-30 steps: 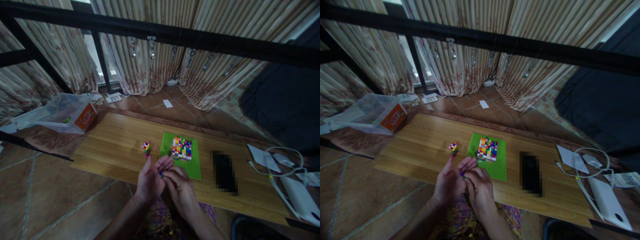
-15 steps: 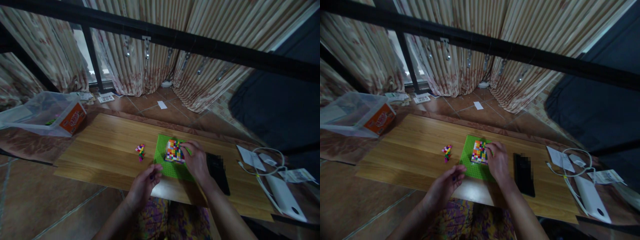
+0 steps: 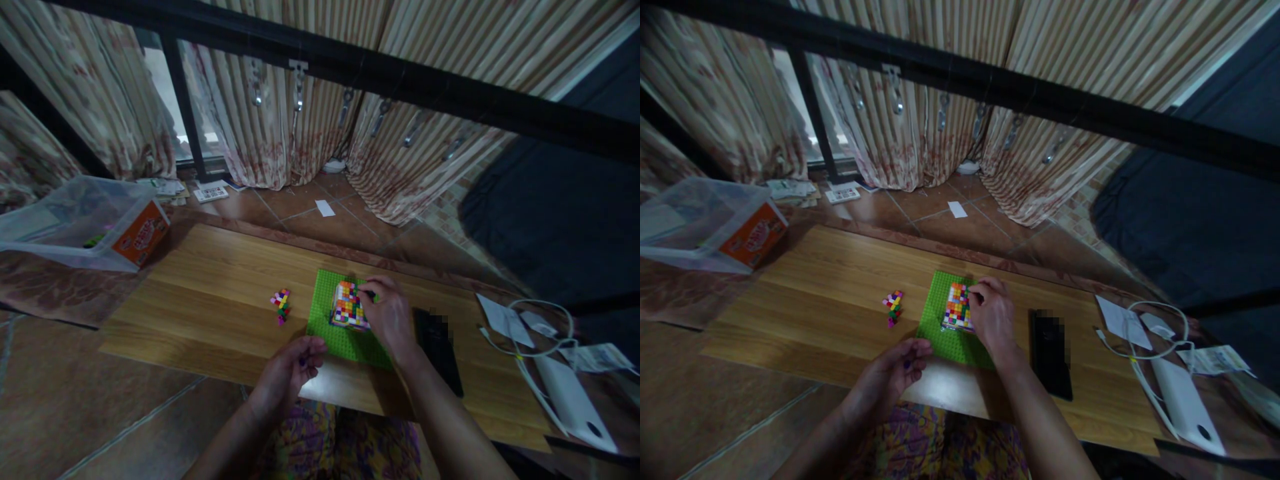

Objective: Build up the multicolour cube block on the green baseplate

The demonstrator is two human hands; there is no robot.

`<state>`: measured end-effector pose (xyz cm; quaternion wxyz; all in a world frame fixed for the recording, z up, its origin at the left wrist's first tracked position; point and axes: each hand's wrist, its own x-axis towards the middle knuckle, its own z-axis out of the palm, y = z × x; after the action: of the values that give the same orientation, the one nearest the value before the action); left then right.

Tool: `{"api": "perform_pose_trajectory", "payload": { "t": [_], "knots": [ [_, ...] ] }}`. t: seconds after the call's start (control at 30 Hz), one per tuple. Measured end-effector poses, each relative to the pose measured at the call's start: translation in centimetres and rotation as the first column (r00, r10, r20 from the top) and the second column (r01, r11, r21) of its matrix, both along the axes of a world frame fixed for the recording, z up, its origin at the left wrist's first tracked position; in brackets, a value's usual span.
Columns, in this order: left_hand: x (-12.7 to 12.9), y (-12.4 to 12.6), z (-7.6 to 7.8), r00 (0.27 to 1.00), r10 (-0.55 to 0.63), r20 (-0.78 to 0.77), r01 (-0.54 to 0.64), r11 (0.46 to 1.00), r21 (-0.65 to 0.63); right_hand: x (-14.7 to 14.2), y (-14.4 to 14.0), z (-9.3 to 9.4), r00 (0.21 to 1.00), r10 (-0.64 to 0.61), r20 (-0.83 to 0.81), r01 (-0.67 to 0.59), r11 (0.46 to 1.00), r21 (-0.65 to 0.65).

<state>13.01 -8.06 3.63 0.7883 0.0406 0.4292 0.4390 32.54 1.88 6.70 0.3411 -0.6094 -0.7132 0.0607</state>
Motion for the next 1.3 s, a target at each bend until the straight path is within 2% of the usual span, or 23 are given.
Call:
{"api": "perform_pose_trajectory", "payload": {
  "t": [0.2,0.43,0.83,1.07,1.17,1.3],
  "knots": [
    [-0.1,-0.1,0.1,1.0,0.014,0.01,-0.014,1.0,0.003,1.0,0.4,-1.1,0.952,-0.037,-0.303,-0.006,0.991,-0.137],
    [-0.2,0.0,0.3,1.0,0.024,0.016,-0.024,1.0,-0.016,1.3,0.7,-2.6,0.854,-0.157,-0.496,0.034,0.968,-0.249],
    [-0.2,0.3,-0.1,1.0,0.017,0.013,-0.016,1.0,-0.013,0.3,0.6,-1.9,0.895,-0.103,-0.434,-0.011,0.968,-0.252],
    [-0.1,0.4,-0.1,1.0,0.012,0.028,-0.011,1.0,-0.029,-0.1,0.7,-2.1,0.925,-0.091,-0.37,0.009,0.976,-0.219],
    [0.0,0.7,0.3,0.998,0.013,0.056,-0.011,0.999,-0.034,-0.1,1.0,-2.3,0.926,-0.091,-0.365,0.006,0.974,-0.228],
    [-0.1,1.1,1.7,0.982,0.035,0.186,-0.034,0.999,-0.009,0.1,0.6,-1.6,0.942,-0.062,-0.331,-0.006,0.98,-0.199]
  ]
}}
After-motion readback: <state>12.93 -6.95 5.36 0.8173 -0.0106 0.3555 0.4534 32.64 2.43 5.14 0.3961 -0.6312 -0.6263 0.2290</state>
